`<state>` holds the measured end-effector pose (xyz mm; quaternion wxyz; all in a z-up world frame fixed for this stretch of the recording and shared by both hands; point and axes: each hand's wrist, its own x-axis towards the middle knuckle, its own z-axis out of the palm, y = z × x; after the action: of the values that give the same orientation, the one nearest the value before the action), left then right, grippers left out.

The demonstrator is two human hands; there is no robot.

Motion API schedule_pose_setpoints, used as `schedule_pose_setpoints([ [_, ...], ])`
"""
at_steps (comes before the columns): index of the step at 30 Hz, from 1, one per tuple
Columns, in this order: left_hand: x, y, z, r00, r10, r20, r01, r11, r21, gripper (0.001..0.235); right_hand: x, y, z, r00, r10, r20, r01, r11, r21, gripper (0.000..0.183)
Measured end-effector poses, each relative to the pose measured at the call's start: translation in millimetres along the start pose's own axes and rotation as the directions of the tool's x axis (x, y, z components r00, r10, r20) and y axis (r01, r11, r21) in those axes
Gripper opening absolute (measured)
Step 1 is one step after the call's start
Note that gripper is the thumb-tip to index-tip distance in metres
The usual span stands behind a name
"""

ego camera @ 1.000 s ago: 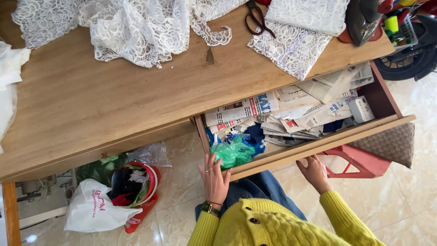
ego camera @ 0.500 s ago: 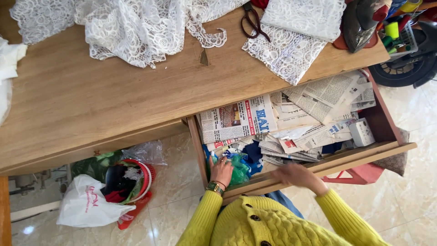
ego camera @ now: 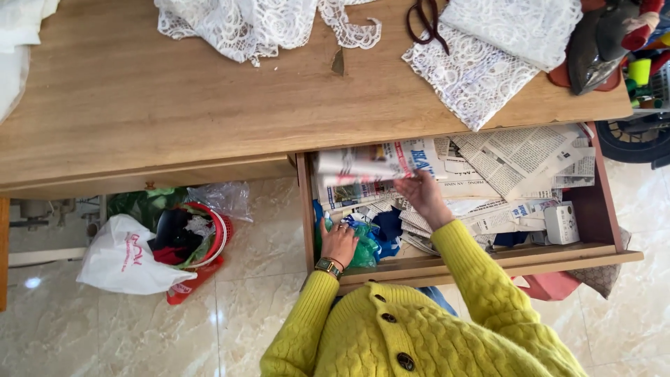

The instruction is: The person opens a drawer and removes several folded newspapers, placing them on a wooden table. They then unfold a newspaper, smooth it out on the table, and pick up a blue pen.

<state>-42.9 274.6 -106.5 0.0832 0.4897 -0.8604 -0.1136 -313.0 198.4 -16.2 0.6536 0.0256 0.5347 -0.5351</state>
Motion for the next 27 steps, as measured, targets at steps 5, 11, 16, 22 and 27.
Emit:
schedule_pose_setpoints([
  [5, 1.0, 2.8, -1.1, 0.995, -0.054, 0.081, 0.053, 0.998, 0.019, 0.024, 28.6, -19.5, -19.1, 0.999, 0.015, -0.029, -0.012, 0.995, 0.101, 0.029],
  [11, 21.6, 15.8, -28.6, 0.978, -0.186, -0.093, 0.190, 0.981, 0.035, 0.040, 17.8, -23.9, -24.4, 0.999, 0.043, -0.011, -0.042, 0.996, 0.076, 0.029],
  [16, 81.2, 1.7, 21.3, 0.944, 0.035, -0.327, 0.012, 0.990, 0.139, 0.023, 1.3, -16.2, -22.4, 0.992, 0.045, 0.114, -0.033, 0.993, -0.110, 0.029],
  [22, 102.7, -19.2, 53.9, 0.899, 0.238, -0.367, -0.102, 0.930, 0.354, 0.007, 16.2, 11.4, -63.2, 0.999, -0.023, 0.026, 0.029, 0.963, -0.267, 0.031],
  [27, 112.8, -18.5, 45.6, 0.825, 0.396, -0.402, -0.195, 0.869, 0.456, 0.009, 1.0, 32.9, -79.2, 0.999, -0.007, -0.046, -0.003, 0.977, -0.213, 0.040],
])
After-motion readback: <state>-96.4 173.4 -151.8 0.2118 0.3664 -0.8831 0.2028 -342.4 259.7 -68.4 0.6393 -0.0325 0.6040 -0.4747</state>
